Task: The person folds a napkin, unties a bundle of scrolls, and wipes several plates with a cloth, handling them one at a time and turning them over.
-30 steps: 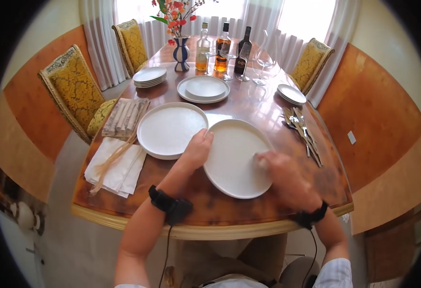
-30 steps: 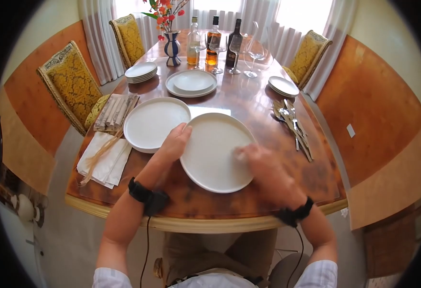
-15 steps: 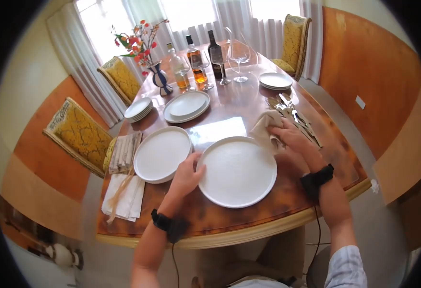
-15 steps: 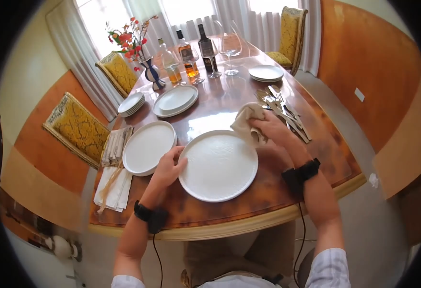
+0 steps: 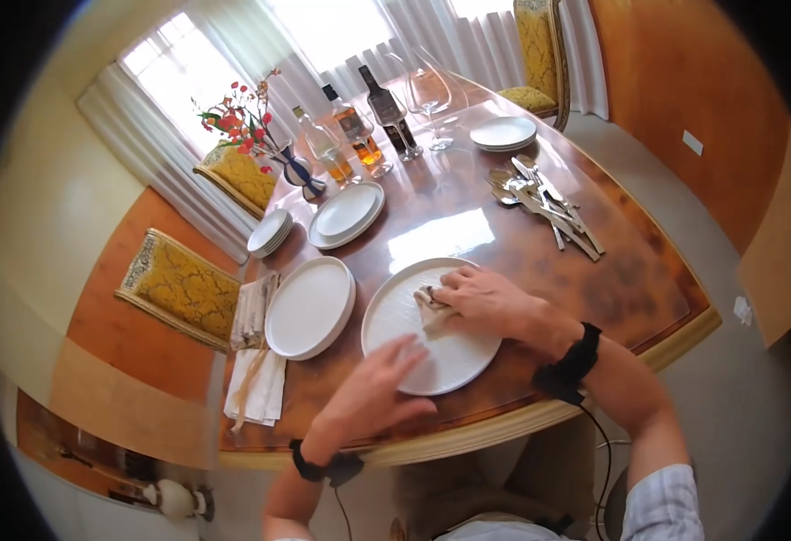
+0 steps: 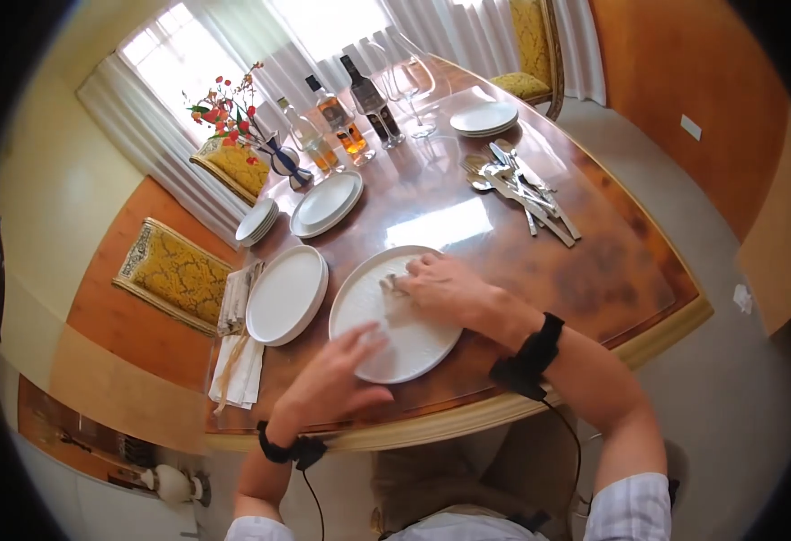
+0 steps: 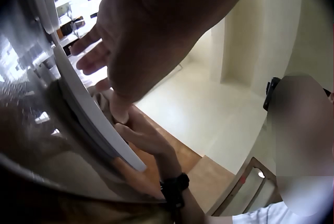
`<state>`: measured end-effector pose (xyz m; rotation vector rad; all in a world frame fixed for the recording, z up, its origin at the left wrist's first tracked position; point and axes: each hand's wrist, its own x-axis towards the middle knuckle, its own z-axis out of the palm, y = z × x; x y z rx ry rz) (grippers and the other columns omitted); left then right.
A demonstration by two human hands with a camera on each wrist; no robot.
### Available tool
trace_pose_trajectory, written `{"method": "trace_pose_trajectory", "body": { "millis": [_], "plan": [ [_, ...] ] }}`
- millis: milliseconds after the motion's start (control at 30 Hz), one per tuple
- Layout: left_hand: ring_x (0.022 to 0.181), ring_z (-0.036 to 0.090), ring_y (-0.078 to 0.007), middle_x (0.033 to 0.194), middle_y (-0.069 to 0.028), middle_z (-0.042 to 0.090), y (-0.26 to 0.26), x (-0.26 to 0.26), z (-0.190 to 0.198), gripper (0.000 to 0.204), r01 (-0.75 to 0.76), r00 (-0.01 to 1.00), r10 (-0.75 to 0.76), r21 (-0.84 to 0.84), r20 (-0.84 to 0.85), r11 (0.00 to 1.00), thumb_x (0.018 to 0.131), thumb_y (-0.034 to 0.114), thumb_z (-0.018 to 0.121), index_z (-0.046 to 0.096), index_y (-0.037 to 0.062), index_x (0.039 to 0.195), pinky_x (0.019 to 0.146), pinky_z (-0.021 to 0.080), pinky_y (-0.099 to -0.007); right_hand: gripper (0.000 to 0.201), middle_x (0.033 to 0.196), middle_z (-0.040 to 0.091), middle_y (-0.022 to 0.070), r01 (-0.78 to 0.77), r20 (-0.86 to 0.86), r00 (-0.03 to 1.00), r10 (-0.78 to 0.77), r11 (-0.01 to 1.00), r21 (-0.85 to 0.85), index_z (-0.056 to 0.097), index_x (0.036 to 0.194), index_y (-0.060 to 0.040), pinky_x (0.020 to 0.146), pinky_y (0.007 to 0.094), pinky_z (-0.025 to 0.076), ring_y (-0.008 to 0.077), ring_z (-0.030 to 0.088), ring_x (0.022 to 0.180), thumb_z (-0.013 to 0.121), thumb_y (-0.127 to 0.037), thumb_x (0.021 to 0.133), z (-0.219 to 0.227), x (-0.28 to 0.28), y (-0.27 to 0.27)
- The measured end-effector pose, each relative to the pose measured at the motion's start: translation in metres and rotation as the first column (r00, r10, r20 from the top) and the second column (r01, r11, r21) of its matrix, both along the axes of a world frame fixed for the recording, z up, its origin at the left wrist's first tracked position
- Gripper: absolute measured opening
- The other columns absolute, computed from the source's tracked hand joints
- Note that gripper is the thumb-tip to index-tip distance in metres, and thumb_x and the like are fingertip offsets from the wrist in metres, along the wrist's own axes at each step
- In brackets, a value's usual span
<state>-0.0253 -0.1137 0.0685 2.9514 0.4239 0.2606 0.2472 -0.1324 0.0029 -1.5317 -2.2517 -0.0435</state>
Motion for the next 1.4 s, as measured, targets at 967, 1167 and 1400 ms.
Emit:
{"method": "trace_pose_trajectory", "body": {
  "millis": [967, 1167, 1400],
  "plan": [
    [0.07, 0.039, -0.0053, 0.074, 0.0035, 0.048, 0.084, 0.062, 0.02, 0.031, -0.115, 0.482, 0.441, -0.445, 0.757, 0.888, 0.113, 0.023, 0.048, 0.057, 0.0033, 0.091, 0.059, 0.035, -0.0272, 0.035, 0.117, 0.068, 0.0254, -0.062, -0.236, 0.967, 0.097, 0.987, 0.149, 0.057, 0.135, -0.0052, 0.082, 0.0496, 0.059, 0.0422, 0.07, 0.097, 0.054, -0.01, 0.1, 0.04, -0.039, -0.025],
    [0.077, 0.056, -0.0033, 0.091, 0.0025, 0.067, 0.128, 0.036, 0.007, 0.033, 0.04, 0.379, 0.565, -0.623, 0.733, 0.781, 0.113, 0.029, 0.05, 0.068, 0.0026, 0.105, 0.068, 0.047, -0.0218, 0.043, 0.094, 0.069, 0.0252, 0.166, -0.412, 0.909, -0.065, 0.963, 0.213, 0.053, 0.135, -0.0056, 0.07, 0.0538, 0.055, 0.0453, 0.069, 0.082, 0.063, -0.01, 0.094, 0.052, 0.004, -0.022],
    [0.071, 0.044, -0.0014, 0.079, 0.0057, 0.057, 0.122, 0.035, 0.006, 0.033, 0.032, 0.402, 0.527, -0.587, 0.749, 0.809, 0.113, 0.027, 0.049, 0.061, 0.0047, 0.092, 0.061, 0.038, -0.0216, 0.039, 0.094, 0.071, 0.0243, 0.364, -0.585, 0.8, -0.131, 0.882, 0.301, 0.047, 0.128, -0.0061, 0.07, 0.055, 0.053, 0.0463, 0.069, 0.083, 0.064, -0.008, 0.093, 0.062, 0.007, -0.021]
  ]
}}
